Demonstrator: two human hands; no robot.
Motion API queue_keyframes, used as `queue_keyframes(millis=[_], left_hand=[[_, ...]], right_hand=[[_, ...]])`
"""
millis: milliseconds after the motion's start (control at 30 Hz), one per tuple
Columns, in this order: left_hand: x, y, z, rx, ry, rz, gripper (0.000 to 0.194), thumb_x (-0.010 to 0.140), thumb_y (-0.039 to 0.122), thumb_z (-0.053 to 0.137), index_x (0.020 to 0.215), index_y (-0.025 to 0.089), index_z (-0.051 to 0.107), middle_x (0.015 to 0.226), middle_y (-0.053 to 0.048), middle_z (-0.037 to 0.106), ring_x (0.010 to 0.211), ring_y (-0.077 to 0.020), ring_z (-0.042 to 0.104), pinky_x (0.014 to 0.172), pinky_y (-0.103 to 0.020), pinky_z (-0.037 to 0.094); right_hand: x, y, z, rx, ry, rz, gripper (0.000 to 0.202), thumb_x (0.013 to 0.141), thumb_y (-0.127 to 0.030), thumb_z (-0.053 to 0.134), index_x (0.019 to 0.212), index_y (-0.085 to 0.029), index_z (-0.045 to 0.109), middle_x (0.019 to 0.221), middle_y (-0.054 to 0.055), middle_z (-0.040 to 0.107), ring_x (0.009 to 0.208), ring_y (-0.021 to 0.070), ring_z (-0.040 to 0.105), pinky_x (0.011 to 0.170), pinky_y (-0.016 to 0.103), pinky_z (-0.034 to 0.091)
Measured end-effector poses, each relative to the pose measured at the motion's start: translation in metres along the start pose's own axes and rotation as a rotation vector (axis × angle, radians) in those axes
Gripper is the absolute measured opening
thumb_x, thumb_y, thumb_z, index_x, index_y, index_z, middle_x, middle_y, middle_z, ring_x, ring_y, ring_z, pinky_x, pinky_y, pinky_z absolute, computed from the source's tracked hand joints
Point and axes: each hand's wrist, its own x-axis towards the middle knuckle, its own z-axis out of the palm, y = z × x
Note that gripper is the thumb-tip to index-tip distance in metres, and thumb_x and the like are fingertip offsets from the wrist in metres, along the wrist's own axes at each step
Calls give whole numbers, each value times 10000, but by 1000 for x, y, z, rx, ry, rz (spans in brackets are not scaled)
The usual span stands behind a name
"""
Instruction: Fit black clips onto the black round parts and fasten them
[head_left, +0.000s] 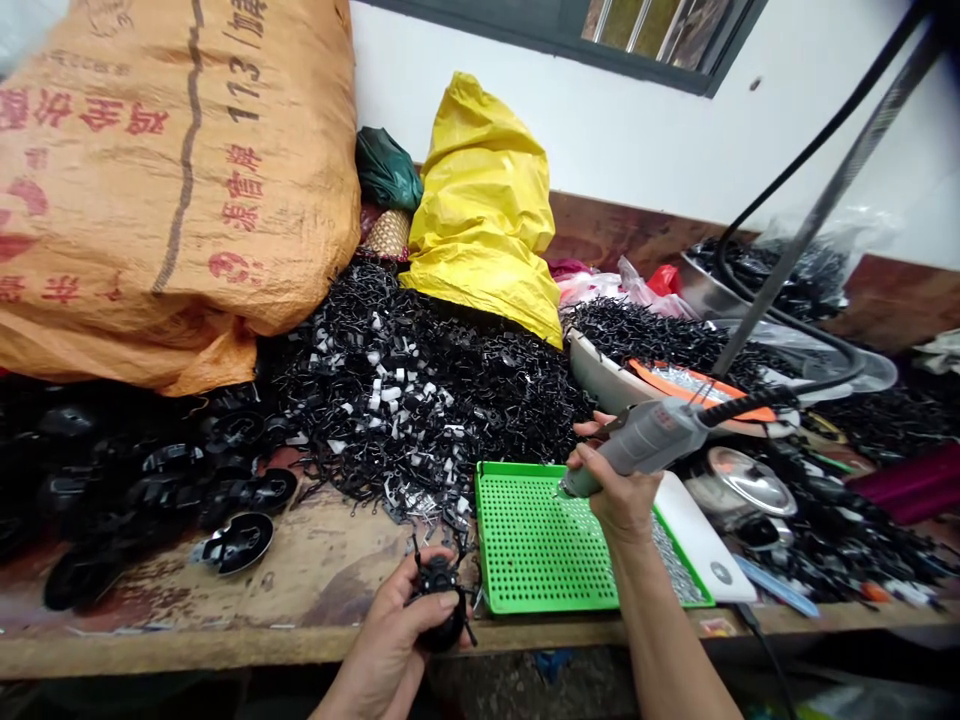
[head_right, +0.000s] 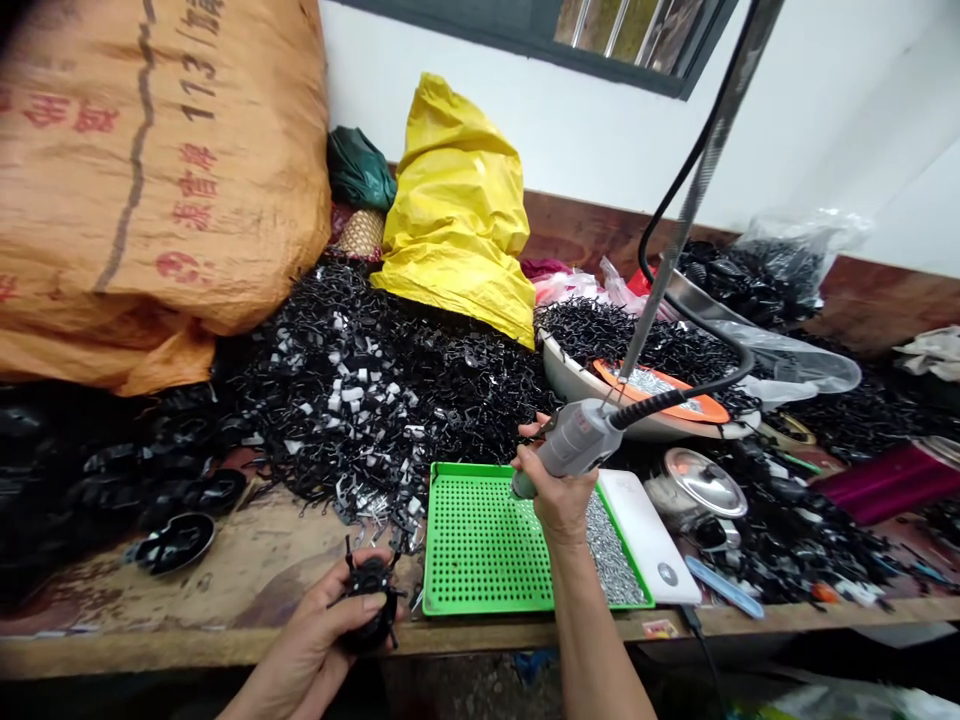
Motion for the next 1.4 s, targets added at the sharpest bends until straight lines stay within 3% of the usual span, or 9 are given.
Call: queue_keyframes(millis=[133, 300, 500, 633, 800, 1067, 1300, 1400], left_hand=[[4, -3, -4, -17, -9, -7, 325, 559, 160, 617, 872, 162, 531, 600, -11, 576, 598, -174, 562, 535, -271, 419], [4, -1, -6, -57, -79, 31, 263, 628, 126, 536, 885, 162, 492, 626, 3, 564, 566, -137, 550, 548, -257, 407], [2, 5, -2, -85, -85, 31, 244, 644, 115, 510, 878, 163, 463, 606, 23, 520, 507, -110, 504, 531, -273, 424], [1, 8, -1, -71, -62, 66, 235, 625, 99, 512, 848, 156, 470, 592, 26, 503, 491, -102, 483, 495, -258, 417], [0, 8, -4, -70, -54, 65, 239, 612, 97, 510, 843, 152, 476, 602, 19, 501, 508, -106, 465, 482, -258, 415], [-1, 9, -4, -34, -54, 53, 256, 613, 107, 497, 862, 156, 467, 637, 5, 514, 549, -118, 466, 473, -247, 395], [-8, 6, -2, 6, -87, 47, 250, 588, 103, 489, 830, 167, 497, 596, 31, 497, 572, -113, 470, 503, -220, 362], [-10, 1, 0, 33, -101, 5, 248, 538, 72, 487, 768, 165, 500, 532, 48, 471, 527, -103, 451, 489, -209, 337]], right_hand=[[2, -5, 0, -10, -1, -4, 342, 608, -159, 605, 934, -201, 510, 786, -4, 576, 448, 90, 501, 443, 279, 431], [-4, -31, 5, 68, -28, 16, 354, 608, -147, 583, 948, -206, 504, 799, -1, 550, 468, 92, 491, 465, 280, 415], [-41, -69, 31, 299, -188, 128, 317, 655, -218, 479, 970, -250, 496, 829, 6, 491, 448, 73, 424, 435, 268, 384], [-64, -82, 53, 413, -305, 167, 302, 663, -272, 508, 964, -265, 497, 785, 2, 486, 408, 72, 407, 382, 268, 372], [-76, -85, 69, 466, -373, 180, 308, 676, -266, 534, 979, -260, 481, 762, -1, 509, 420, 83, 433, 393, 268, 378], [-84, -79, 74, 527, -451, 201, 319, 706, -209, 529, 1013, -241, 446, 812, -2, 506, 473, 83, 483, 435, 266, 406], [-90, -86, 67, 455, -598, 162, 247, 735, -191, 504, 962, -268, 446, 658, -22, 491, 480, 97, 499, 432, 243, 422], [-90, -83, 68, 537, -715, 92, 217, 711, -216, 536, 915, -260, 481, 574, -41, 486, 398, 80, 491, 386, 206, 427]])
